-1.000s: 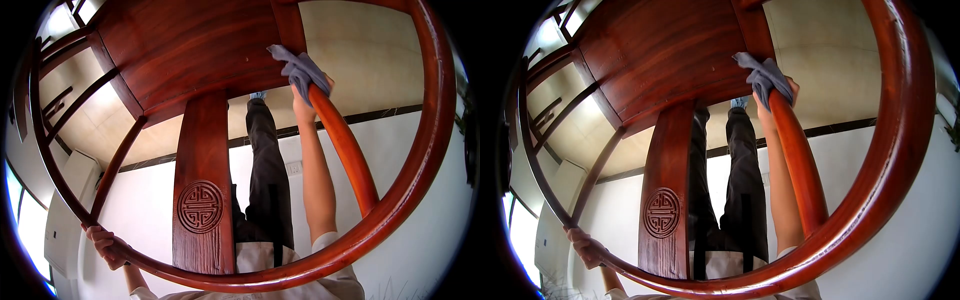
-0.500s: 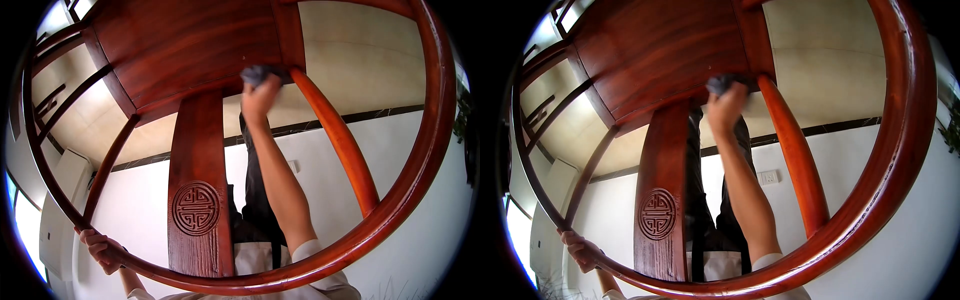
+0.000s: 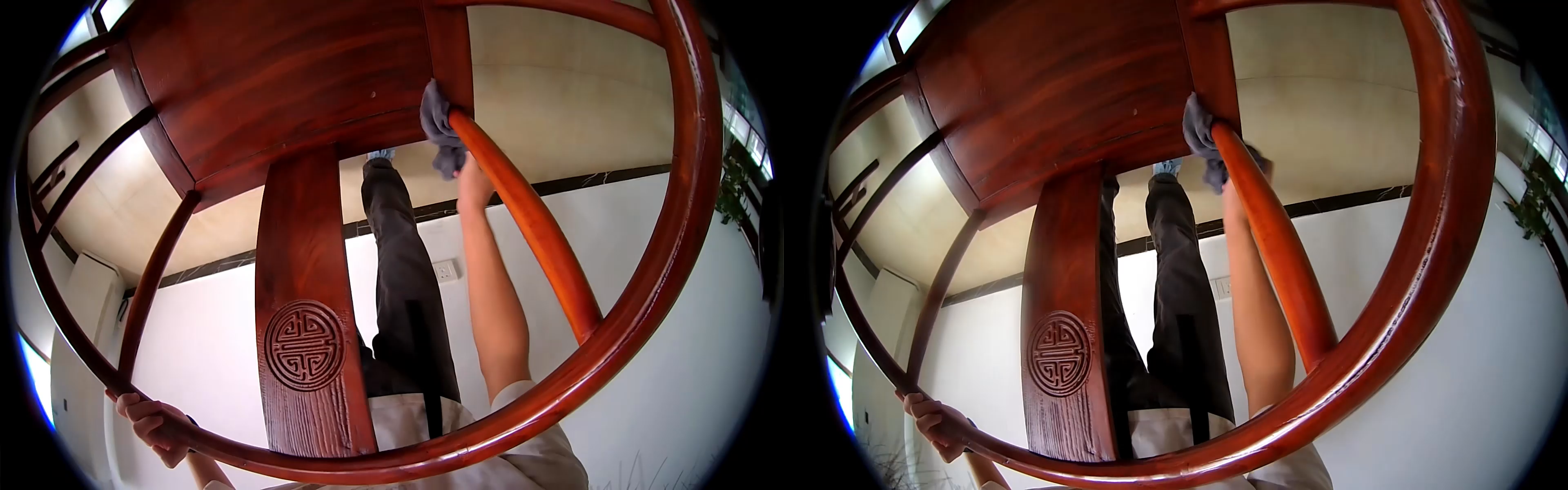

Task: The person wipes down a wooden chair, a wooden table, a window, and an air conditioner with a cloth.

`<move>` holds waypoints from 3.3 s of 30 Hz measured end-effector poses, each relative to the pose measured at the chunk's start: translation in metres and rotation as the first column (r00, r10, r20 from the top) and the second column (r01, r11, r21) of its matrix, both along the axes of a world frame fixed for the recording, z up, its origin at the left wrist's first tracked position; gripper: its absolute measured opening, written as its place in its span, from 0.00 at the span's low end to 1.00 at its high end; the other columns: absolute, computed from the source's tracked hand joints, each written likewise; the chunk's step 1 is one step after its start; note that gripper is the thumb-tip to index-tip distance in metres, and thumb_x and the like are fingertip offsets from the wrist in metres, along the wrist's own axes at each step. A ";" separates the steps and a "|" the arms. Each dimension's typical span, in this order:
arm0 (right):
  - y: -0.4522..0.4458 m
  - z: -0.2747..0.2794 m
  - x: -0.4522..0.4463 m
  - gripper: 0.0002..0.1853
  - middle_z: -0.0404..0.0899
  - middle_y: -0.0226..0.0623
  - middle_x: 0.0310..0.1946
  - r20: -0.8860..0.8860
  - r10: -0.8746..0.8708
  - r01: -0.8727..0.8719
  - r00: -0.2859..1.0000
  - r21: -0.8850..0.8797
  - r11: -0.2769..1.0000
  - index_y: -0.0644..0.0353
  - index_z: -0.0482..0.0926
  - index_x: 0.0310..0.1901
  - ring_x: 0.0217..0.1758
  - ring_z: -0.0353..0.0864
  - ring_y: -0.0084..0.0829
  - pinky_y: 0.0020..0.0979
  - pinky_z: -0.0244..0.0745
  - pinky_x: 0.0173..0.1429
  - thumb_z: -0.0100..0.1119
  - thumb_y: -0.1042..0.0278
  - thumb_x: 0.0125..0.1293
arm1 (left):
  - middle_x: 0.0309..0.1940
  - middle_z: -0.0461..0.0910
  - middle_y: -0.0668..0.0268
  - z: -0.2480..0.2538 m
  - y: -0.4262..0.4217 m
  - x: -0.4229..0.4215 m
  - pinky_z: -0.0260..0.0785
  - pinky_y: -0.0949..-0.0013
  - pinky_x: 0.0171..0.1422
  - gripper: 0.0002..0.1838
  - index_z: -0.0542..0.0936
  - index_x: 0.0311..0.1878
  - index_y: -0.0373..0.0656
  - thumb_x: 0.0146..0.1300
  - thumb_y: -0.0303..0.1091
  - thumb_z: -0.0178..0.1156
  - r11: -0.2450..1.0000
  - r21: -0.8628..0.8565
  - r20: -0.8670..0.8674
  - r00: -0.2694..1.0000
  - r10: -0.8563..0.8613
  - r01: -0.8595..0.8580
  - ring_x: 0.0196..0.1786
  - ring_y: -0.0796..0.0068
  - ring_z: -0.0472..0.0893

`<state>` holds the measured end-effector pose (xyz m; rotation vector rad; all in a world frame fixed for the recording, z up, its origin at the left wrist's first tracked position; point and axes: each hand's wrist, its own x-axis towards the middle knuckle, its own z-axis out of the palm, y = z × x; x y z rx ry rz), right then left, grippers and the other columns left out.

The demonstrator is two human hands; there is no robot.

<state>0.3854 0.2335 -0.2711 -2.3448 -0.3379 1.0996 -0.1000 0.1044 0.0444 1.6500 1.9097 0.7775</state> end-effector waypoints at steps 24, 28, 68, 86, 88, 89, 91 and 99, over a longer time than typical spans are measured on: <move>0.166 -0.014 -0.017 0.20 0.80 0.51 0.43 0.239 0.685 -0.725 0.688 0.271 0.633 0.68 0.74 0.48 0.49 0.80 0.46 0.38 0.72 0.53 0.63 0.73 0.53 | 0.28 0.70 0.63 0.031 0.049 0.051 0.44 0.50 0.74 0.18 0.69 0.28 0.43 0.64 0.43 0.36 0.918 -0.270 -0.078 0.957 0.281 -0.291 0.50 0.61 0.70; 0.142 0.032 0.025 0.12 0.76 0.39 0.46 0.088 0.624 -0.589 0.776 0.455 0.668 0.67 0.73 0.48 0.51 0.75 0.31 0.31 0.65 0.60 0.54 0.77 0.63 | 0.30 0.73 0.61 0.025 0.068 0.067 0.58 0.57 0.64 0.18 0.73 0.32 0.38 0.68 0.39 0.38 0.840 -0.372 -0.358 0.896 0.262 -0.394 0.50 0.61 0.73; 0.253 0.098 -0.004 0.21 0.76 0.36 0.50 -0.565 0.492 -0.464 0.662 0.206 0.862 0.64 0.70 0.57 0.51 0.77 0.27 0.27 0.72 0.55 0.59 0.65 0.66 | 0.27 0.70 0.61 0.024 0.060 0.066 0.64 0.64 0.48 0.14 0.68 0.21 0.38 0.64 0.29 0.43 0.720 -0.409 -0.371 0.823 0.430 -0.560 0.40 0.66 0.71; 0.400 0.025 -0.085 0.13 0.79 0.34 0.35 0.382 0.732 -0.675 0.564 0.724 0.142 0.62 0.75 0.42 0.37 0.79 0.23 0.25 0.75 0.42 0.64 0.80 0.56 | 0.21 0.71 0.63 0.029 0.071 0.071 0.59 0.57 0.60 0.12 0.69 0.23 0.39 0.63 0.29 0.45 0.696 -0.462 -0.431 0.825 0.365 -0.550 0.39 0.65 0.72; 0.402 -0.018 -0.077 0.13 0.80 0.35 0.37 0.371 0.761 -0.721 0.533 0.670 0.179 0.62 0.74 0.42 0.38 0.79 0.24 0.26 0.76 0.44 0.65 0.80 0.55 | 0.19 0.72 0.64 0.028 0.079 0.070 0.56 0.55 0.64 0.11 0.70 0.23 0.39 0.62 0.28 0.46 0.720 -0.479 -0.440 0.847 0.298 -0.502 0.39 0.64 0.72; 0.401 -0.034 -0.080 0.14 0.79 0.35 0.35 0.306 0.758 -0.648 0.576 0.736 0.195 0.62 0.75 0.41 0.36 0.79 0.25 0.26 0.76 0.45 0.65 0.82 0.53 | 0.19 0.72 0.64 0.029 0.080 0.071 0.56 0.55 0.64 0.11 0.70 0.23 0.39 0.62 0.28 0.46 0.713 -0.478 -0.454 0.840 0.298 -0.512 0.39 0.64 0.72; 0.401 -0.048 -0.082 0.14 0.79 0.35 0.33 0.220 0.750 -0.554 0.623 0.801 0.226 0.62 0.75 0.40 0.35 0.79 0.26 0.26 0.76 0.47 0.66 0.84 0.52 | 0.19 0.72 0.64 0.029 0.083 0.070 0.59 0.56 0.61 0.10 0.70 0.24 0.39 0.62 0.28 0.46 0.718 -0.504 -0.447 0.856 0.258 -0.480 0.39 0.63 0.72; 0.411 0.000 -0.040 0.17 0.80 0.36 0.45 0.371 0.917 -0.931 0.144 0.366 -0.002 0.65 0.76 0.50 0.48 0.78 0.27 0.27 0.69 0.56 0.61 0.74 0.58 | 0.18 0.73 0.65 0.028 0.085 0.072 0.46 0.50 0.72 0.16 0.72 0.23 0.41 0.64 0.39 0.46 0.767 -0.437 -0.379 0.870 0.317 -0.470 0.35 0.66 0.74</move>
